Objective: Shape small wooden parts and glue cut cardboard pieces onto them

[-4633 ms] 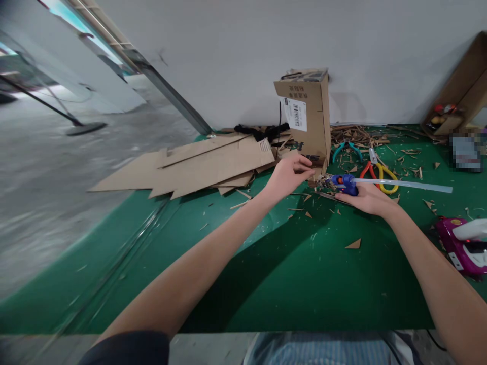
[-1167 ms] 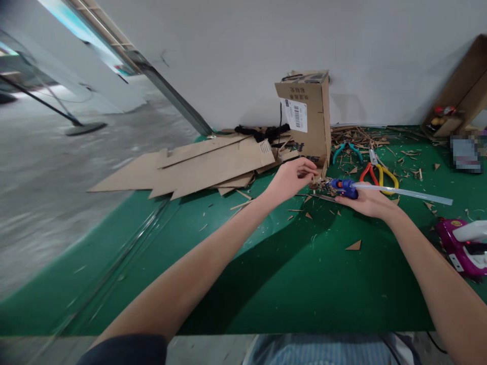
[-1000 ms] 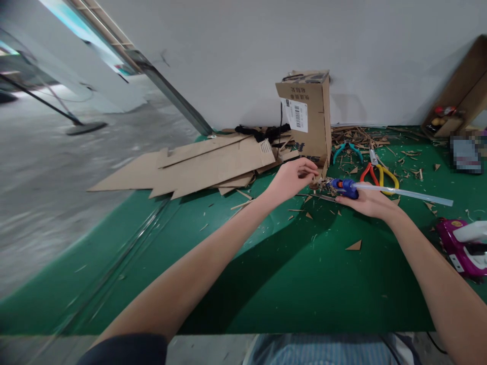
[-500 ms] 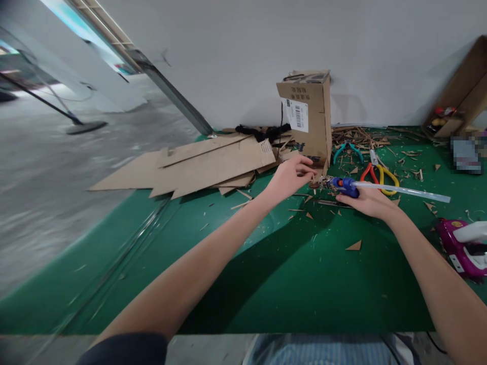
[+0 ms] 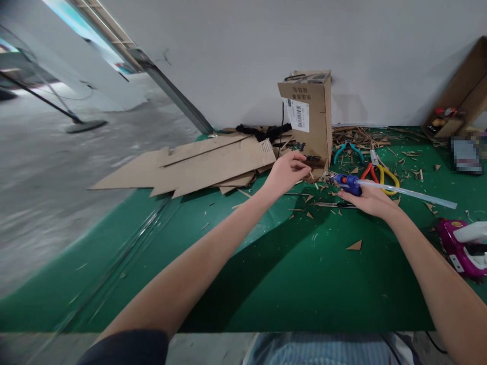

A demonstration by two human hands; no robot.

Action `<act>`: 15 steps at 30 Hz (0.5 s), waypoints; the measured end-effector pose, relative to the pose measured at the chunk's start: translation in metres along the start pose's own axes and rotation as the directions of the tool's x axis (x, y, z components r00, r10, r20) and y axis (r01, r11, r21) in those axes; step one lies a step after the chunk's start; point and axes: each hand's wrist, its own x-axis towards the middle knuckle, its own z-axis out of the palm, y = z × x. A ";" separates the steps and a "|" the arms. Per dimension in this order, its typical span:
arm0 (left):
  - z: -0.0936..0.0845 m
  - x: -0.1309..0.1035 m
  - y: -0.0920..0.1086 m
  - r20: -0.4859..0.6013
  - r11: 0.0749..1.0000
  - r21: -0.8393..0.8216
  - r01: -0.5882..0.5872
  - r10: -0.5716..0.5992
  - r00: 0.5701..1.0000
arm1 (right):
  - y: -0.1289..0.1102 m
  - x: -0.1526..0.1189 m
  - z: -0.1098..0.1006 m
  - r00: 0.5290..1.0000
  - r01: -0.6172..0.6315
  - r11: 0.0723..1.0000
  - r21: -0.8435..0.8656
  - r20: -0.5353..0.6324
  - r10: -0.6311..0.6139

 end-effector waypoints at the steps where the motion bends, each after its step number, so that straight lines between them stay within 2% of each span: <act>1: -0.001 0.001 -0.001 -0.012 0.998 -0.046 0.031 -0.031 0.999 | 0.000 0.000 0.000 1.000 -0.005 1.000 0.000 0.003 0.005; 5: -0.003 0.005 -0.003 -0.024 0.935 -0.289 0.207 -0.224 0.974 | -0.004 -0.002 -0.002 1.000 0.025 0.999 0.029 0.016 -0.025; 9: -0.003 0.006 -0.003 0.063 0.798 -0.474 0.372 -0.390 0.919 | -0.006 -0.004 -0.001 0.998 0.067 0.997 0.030 -0.021 -0.067; 12: -0.001 0.006 -0.005 0.115 0.745 -0.516 0.423 -0.429 0.896 | -0.006 -0.004 0.000 0.996 0.079 0.996 0.037 -0.032 -0.078; 15: 0.000 0.006 -0.006 0.120 0.742 -0.521 0.423 -0.427 0.896 | -0.006 -0.004 0.001 0.996 0.082 0.996 0.027 -0.022 -0.082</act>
